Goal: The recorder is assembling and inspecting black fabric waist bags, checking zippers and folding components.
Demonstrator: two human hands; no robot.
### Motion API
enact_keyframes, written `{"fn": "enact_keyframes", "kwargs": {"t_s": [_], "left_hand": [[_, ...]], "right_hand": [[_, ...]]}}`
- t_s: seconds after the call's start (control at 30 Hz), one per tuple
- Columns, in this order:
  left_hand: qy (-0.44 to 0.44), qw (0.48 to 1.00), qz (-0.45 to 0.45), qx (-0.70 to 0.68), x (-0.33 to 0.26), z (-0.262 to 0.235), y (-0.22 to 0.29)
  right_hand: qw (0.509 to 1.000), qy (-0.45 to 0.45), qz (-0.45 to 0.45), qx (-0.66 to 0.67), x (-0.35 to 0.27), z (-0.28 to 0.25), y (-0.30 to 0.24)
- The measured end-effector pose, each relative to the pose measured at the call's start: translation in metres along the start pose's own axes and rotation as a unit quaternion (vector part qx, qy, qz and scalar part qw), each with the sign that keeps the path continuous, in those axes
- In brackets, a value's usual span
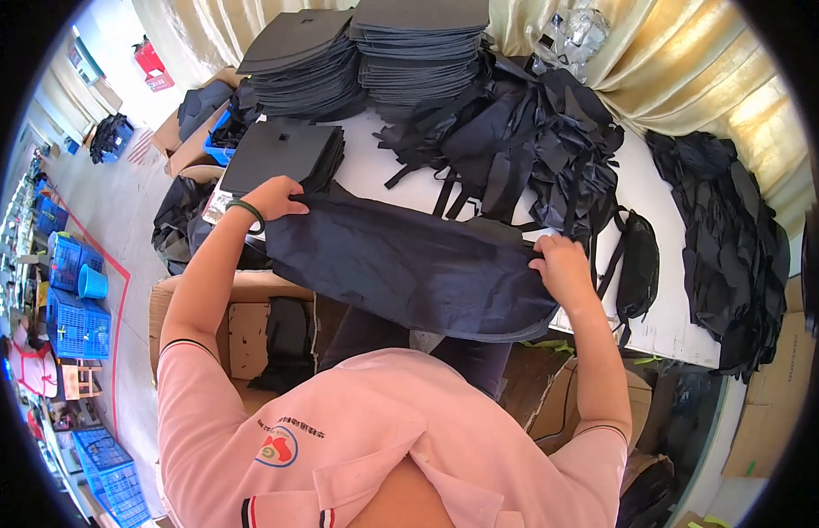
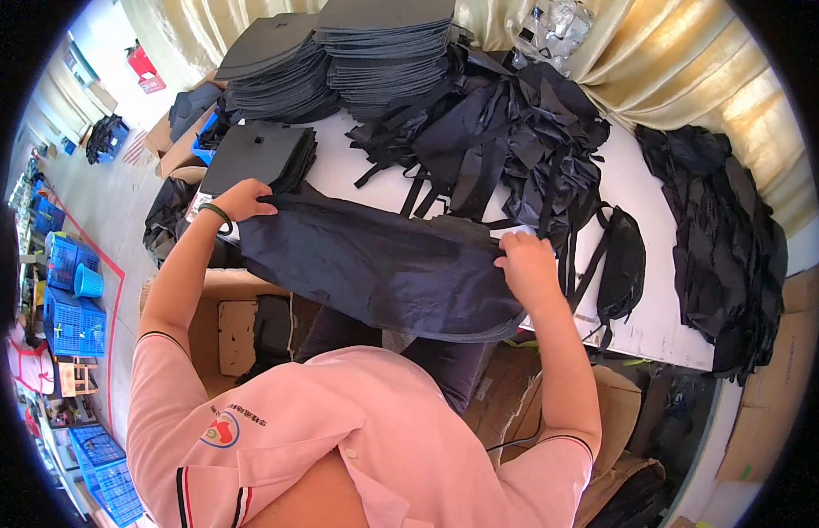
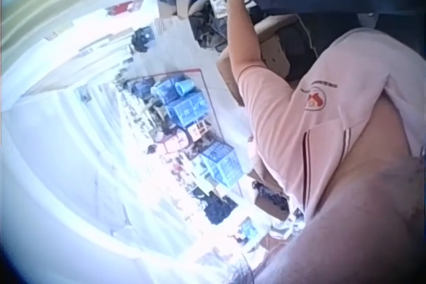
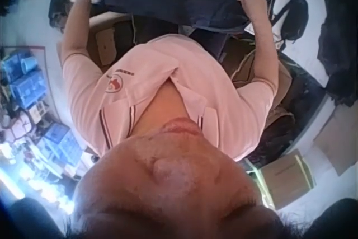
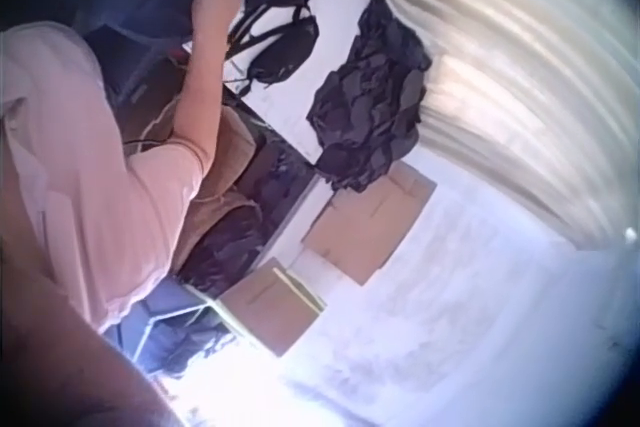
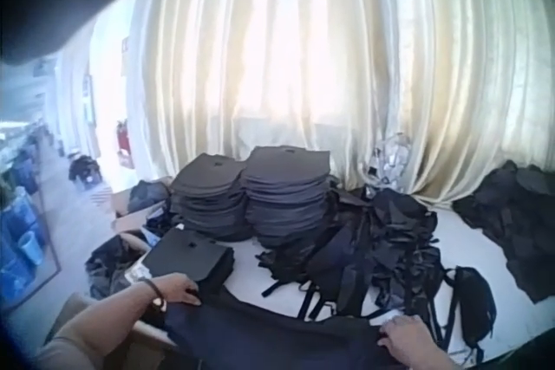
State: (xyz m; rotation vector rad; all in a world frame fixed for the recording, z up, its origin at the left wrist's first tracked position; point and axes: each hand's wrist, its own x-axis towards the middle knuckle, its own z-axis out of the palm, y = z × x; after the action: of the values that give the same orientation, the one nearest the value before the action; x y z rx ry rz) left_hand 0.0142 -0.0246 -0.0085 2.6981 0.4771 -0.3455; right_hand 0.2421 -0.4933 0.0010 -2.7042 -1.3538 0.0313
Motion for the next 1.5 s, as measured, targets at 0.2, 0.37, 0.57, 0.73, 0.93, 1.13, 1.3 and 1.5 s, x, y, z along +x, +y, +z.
{"fn": "enact_keyframes", "kwargs": {"t_s": [0.2,0.37,0.57,0.73,0.93,1.13,1.3,1.5], "left_hand": [[0.017,0.999,0.033,-0.018,0.01,0.012,-0.004],[0.022,0.999,0.027,-0.001,0.005,0.014,-0.031],[-0.007,0.975,-0.098,-0.2,-0.021,-0.002,-0.051],[0.14,0.961,-0.004,-0.238,-0.03,-0.032,0.015],[0.241,0.871,0.284,-0.32,-0.022,-0.001,0.152],[0.339,0.882,0.101,-0.31,-0.008,-0.018,0.076],[0.357,0.933,0.014,0.034,0.013,0.021,-0.059],[0.2,0.979,-0.008,0.027,0.012,0.008,-0.06]], "right_hand": [[0.968,0.043,-0.241,0.052,-0.009,0.025,-0.054],[0.975,-0.059,-0.21,0.042,-0.022,0.048,-0.053],[0.97,-0.086,-0.222,0.054,-0.017,0.039,-0.052],[0.957,-0.013,-0.208,0.201,0.016,0.008,-0.062],[0.646,-0.092,-0.128,0.747,0.091,0.013,-0.177],[0.74,-0.08,-0.087,0.662,0.098,0.026,-0.16],[0.724,-0.012,-0.104,0.682,0.105,0.031,-0.16],[0.732,-0.076,-0.094,0.671,0.108,0.025,-0.149]]}}
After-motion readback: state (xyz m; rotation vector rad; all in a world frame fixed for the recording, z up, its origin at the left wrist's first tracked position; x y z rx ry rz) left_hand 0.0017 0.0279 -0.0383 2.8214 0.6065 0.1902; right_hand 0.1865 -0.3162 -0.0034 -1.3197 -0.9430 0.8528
